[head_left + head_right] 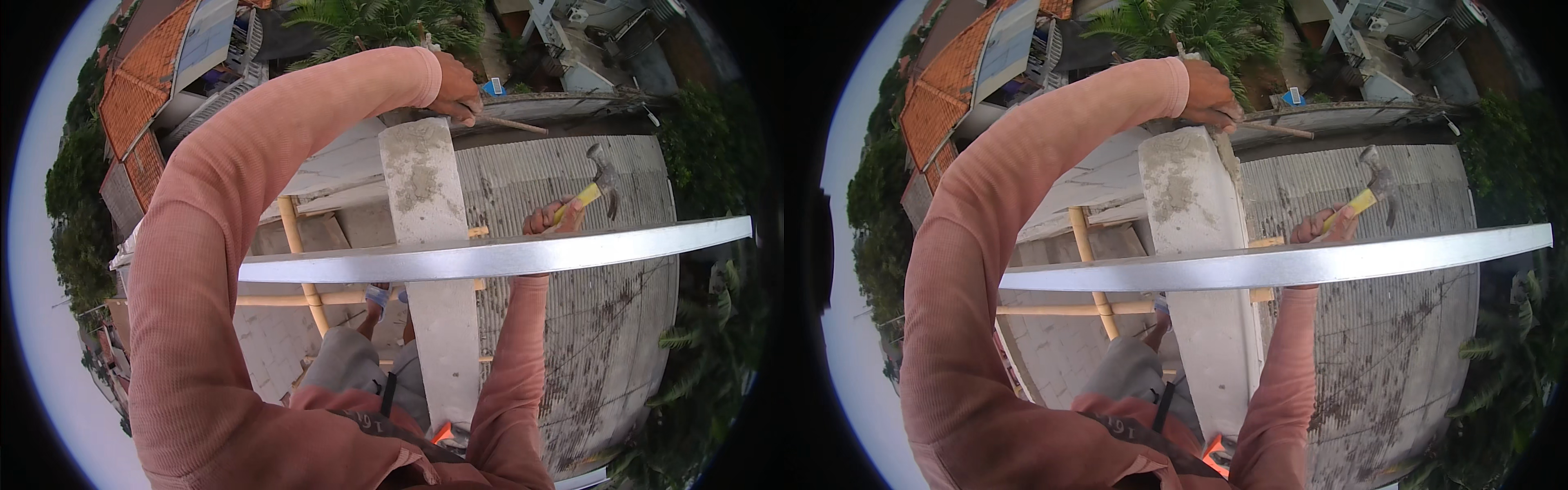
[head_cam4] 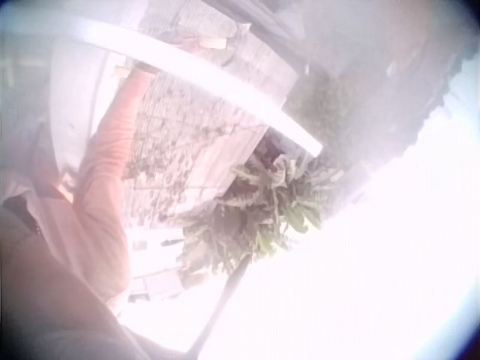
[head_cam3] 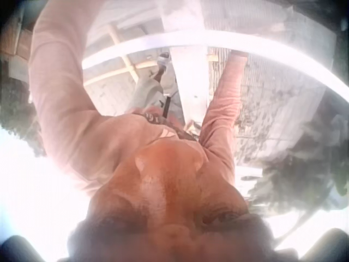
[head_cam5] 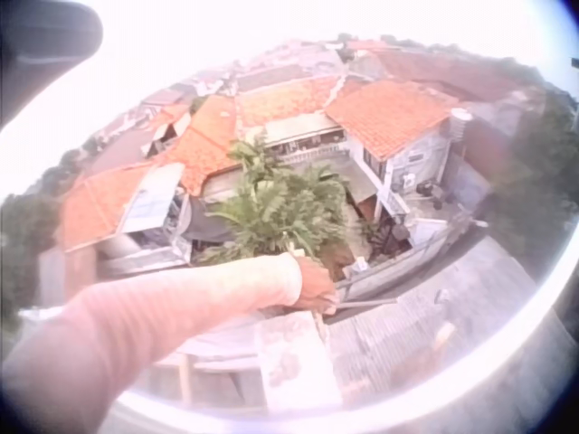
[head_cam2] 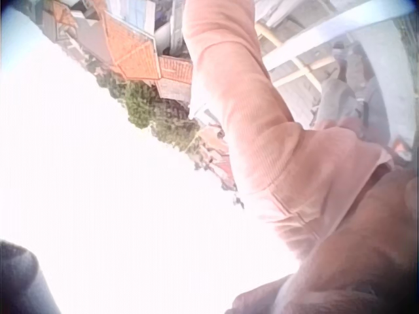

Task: The person chips away at a concrete ledge using a hammer and a chisel, then positions a concrete block and scrapes the surface of the work area.

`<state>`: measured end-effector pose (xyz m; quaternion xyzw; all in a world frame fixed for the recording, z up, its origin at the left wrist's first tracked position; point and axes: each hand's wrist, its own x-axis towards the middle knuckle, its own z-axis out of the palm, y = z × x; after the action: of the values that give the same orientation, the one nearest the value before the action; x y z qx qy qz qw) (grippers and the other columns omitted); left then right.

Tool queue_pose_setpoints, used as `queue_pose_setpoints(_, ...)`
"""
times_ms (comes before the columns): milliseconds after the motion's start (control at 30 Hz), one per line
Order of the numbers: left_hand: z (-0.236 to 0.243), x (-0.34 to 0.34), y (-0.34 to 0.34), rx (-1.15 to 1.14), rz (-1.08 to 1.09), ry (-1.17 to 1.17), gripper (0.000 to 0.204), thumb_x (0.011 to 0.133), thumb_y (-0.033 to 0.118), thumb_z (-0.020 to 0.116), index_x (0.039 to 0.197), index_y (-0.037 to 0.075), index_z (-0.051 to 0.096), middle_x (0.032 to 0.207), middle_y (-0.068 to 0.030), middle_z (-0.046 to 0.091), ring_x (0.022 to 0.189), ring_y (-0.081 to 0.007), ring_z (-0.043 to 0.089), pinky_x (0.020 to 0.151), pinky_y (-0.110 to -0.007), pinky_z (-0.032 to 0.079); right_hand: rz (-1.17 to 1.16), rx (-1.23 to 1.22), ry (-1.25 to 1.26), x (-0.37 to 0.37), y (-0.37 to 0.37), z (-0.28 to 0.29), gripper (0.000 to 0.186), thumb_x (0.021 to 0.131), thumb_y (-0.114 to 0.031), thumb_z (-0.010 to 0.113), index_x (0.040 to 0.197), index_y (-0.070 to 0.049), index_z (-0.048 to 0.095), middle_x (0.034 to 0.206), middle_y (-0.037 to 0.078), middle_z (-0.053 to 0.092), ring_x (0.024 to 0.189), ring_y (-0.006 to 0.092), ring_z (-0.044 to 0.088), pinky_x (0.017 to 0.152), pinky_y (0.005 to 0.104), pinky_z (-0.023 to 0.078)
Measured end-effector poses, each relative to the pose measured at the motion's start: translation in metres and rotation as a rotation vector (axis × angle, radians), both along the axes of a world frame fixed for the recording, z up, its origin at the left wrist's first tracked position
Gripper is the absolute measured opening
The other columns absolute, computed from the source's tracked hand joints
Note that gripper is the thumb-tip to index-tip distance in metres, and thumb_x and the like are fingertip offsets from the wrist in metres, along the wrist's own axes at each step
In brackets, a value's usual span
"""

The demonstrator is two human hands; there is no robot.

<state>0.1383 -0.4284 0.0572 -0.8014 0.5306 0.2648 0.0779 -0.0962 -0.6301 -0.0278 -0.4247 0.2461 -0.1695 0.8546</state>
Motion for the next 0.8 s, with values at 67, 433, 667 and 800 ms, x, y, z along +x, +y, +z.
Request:
queue_pose_setpoints(67,0.0,0.0,-0.002,0.028,0.009,-0.011,0.036,0.098,0.049,0.052,0.099,0.018,0.071,0.097,-0.0075,0.075,0.095,-0.0371,0.068,0.084,-0.051,0.052,-0.134,-0.021,-0.022,0.008,-0.004,0.014,0.034,0.104,-0.042,0.054,0.108,-0.009,0.047,0.067,-0.003,0.042,0.048,0.0049,0.04,0.038,0.0196,0.033)
queue_pose_setpoints(433,-0.009,0.004,0.007,-0.065,-0.044,0.027,0.035,0.098,0.046,0.053,0.109,0.019,0.072,0.093,-0.0142,0.073,0.091,-0.0412,0.067,0.082,-0.052,0.052,-0.052,0.042,-0.173,-0.002,-0.031,-0.012,0.03,0.104,-0.041,0.054,0.103,-0.011,0.049,0.068,-0.003,0.044,0.048,0.003,0.037,0.04,0.0175,0.036)
queue_pose_setpoints(667,-0.005,-0.002,0.002,0.066,-0.04,0.005,0.037,0.097,0.049,0.054,0.109,0.02,0.072,0.099,-0.0109,0.074,0.097,-0.0382,0.067,0.086,-0.051,0.052,0.15,-0.139,0.179,-0.006,-0.001,0.009,0.034,0.104,-0.044,0.055,0.096,-0.012,0.047,0.063,-0.004,0.041,0.046,0.0026,0.037,0.038,0.0173,0.038)
queue_pose_setpoints(800,-0.003,0.006,0.001,0.065,-0.038,0.023,0.039,0.097,0.052,0.054,0.111,0.02,0.072,0.103,-0.007,0.074,0.102,-0.0362,0.067,0.089,-0.051,0.052,-0.106,0.048,-0.025,0.008,0.01,0.016,0.031,0.105,-0.041,0.054,0.093,-0.013,0.047,0.063,-0.005,0.039,0.047,0.0022,0.035,0.04,0.0178,0.034)
